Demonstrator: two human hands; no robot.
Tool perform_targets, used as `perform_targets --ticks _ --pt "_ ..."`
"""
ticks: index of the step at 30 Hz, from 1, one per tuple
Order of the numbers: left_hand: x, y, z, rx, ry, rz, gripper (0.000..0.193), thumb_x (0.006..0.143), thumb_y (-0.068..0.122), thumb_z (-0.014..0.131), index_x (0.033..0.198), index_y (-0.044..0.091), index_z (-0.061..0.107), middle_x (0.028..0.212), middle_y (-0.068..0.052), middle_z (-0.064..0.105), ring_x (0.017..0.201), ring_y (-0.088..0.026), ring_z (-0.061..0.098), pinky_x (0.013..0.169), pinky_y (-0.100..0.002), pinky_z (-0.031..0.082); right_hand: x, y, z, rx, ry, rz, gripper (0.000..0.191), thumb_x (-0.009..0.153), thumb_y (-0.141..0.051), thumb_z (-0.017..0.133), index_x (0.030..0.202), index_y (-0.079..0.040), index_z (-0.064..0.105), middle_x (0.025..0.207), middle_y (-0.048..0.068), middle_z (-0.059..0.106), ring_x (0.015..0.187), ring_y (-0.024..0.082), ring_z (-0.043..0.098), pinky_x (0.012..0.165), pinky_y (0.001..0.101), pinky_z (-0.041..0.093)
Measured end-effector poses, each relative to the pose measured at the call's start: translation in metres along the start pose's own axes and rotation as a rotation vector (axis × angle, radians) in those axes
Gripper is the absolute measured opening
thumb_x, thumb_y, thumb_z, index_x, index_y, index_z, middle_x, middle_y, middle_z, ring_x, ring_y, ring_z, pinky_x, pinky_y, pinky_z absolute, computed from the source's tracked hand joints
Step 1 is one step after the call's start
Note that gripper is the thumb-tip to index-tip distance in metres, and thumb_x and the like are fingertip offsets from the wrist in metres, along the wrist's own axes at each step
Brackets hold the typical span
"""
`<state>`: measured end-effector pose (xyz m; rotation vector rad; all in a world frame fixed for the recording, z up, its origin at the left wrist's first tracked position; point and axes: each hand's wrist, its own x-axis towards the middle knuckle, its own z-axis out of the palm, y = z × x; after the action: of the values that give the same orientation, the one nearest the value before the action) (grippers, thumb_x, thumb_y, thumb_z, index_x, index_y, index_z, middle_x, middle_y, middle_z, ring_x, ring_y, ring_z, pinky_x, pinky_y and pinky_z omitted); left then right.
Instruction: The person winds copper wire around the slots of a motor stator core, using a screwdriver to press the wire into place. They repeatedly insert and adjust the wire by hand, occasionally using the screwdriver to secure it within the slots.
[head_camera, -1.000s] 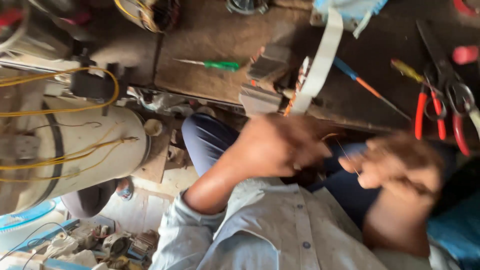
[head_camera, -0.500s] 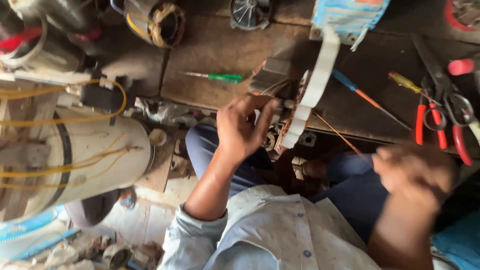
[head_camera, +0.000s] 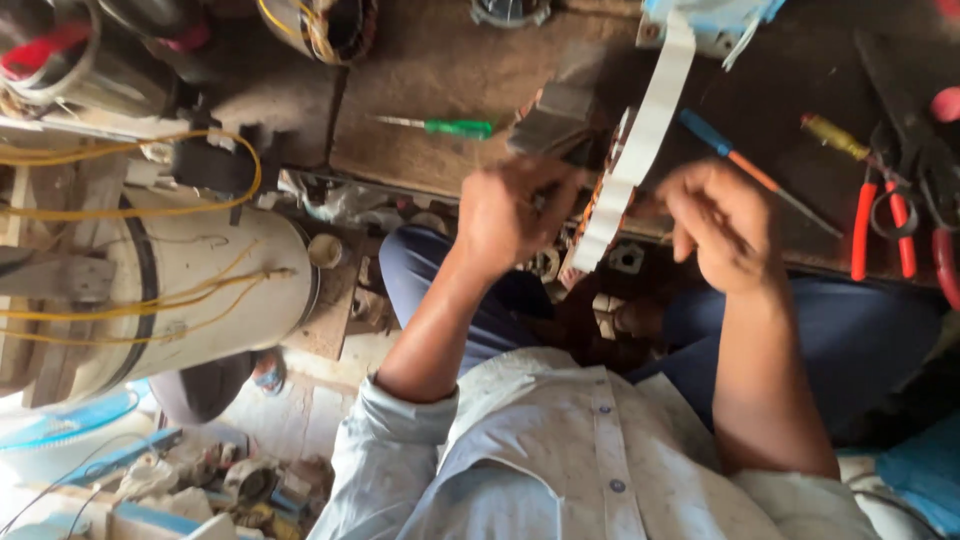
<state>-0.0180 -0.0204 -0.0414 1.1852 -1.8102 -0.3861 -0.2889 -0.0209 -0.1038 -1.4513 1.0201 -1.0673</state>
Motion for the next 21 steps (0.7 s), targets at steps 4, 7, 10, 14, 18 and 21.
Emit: perform_targets --ticks 4,7,10,14,18,21 --pt "-0.007 0.003 -0.002 -0.066 0.000 -0.039 0.006 0.093 0.016 0.075 0.096 0.011 0.074 0.090 -0.010 0.074 0.068 -0.025 0.069 0.059 -0.036 0.053 -0.033 -0.054 -0.009 0.132 -0.136 -0.291 0.021 0.100 -0.013 0.061 0.108 0.003 0.072 0.095 0.015 0.067 0.067 0.020 0.063 0.060 0.0264 0.052" --pt "-0.010 0.031 -0.007 -0.163 -0.147 0.405 0.005 0.094 0.011 0.072 0.099 0.013 0.072 0.101 -0.009 0.075 0.081 -0.026 0.071 0.065 -0.037 0.054 -0.055 -0.058 -0.030 0.209 -0.218 -0.511 0.018 0.091 -0.015 0.063 0.096 -0.004 0.076 0.105 0.017 0.071 0.073 0.027 0.070 0.066 0.0342 0.058" --pt "-0.011 0.054 -0.005 -0.408 -0.348 0.513 0.011 0.096 0.018 0.077 0.104 0.011 0.076 0.093 -0.006 0.073 0.077 -0.024 0.071 0.065 -0.036 0.054 -0.047 -0.027 -0.036 0.070 -0.244 -0.502 0.013 0.089 -0.014 0.062 0.094 -0.005 0.070 0.106 0.016 0.073 0.067 0.016 0.068 0.066 0.0350 0.053" --pt "-0.009 0.037 -0.005 -0.509 -0.145 0.063 0.007 0.098 0.018 0.072 0.099 0.013 0.076 0.085 -0.005 0.074 0.066 -0.021 0.069 0.055 -0.032 0.052 -0.005 0.010 -0.018 -0.101 -0.206 -0.177 0.012 0.094 -0.005 0.058 0.100 -0.002 0.068 0.088 0.012 0.075 0.054 0.008 0.057 0.050 0.0230 0.045" --pt "-0.005 -0.001 0.001 -0.036 -0.108 -0.108 0.012 0.093 0.021 0.076 0.101 0.013 0.079 0.089 -0.009 0.075 0.071 -0.026 0.073 0.062 -0.035 0.055 -0.001 0.018 -0.002 -0.021 0.055 -0.008 0.009 0.106 -0.003 0.058 0.109 0.001 0.065 0.083 0.012 0.065 0.059 0.011 0.053 0.052 0.0232 0.040" --pt "-0.005 -0.015 0.004 -0.087 -0.052 -0.053 0.012 0.095 0.020 0.075 0.103 0.012 0.077 0.092 -0.009 0.075 0.075 -0.025 0.072 0.067 -0.034 0.056 -0.039 0.024 -0.023 0.245 0.242 -0.027 0.006 0.103 0.001 0.058 0.105 0.001 0.063 0.092 0.016 0.068 0.074 0.015 0.068 0.048 0.0234 0.045"
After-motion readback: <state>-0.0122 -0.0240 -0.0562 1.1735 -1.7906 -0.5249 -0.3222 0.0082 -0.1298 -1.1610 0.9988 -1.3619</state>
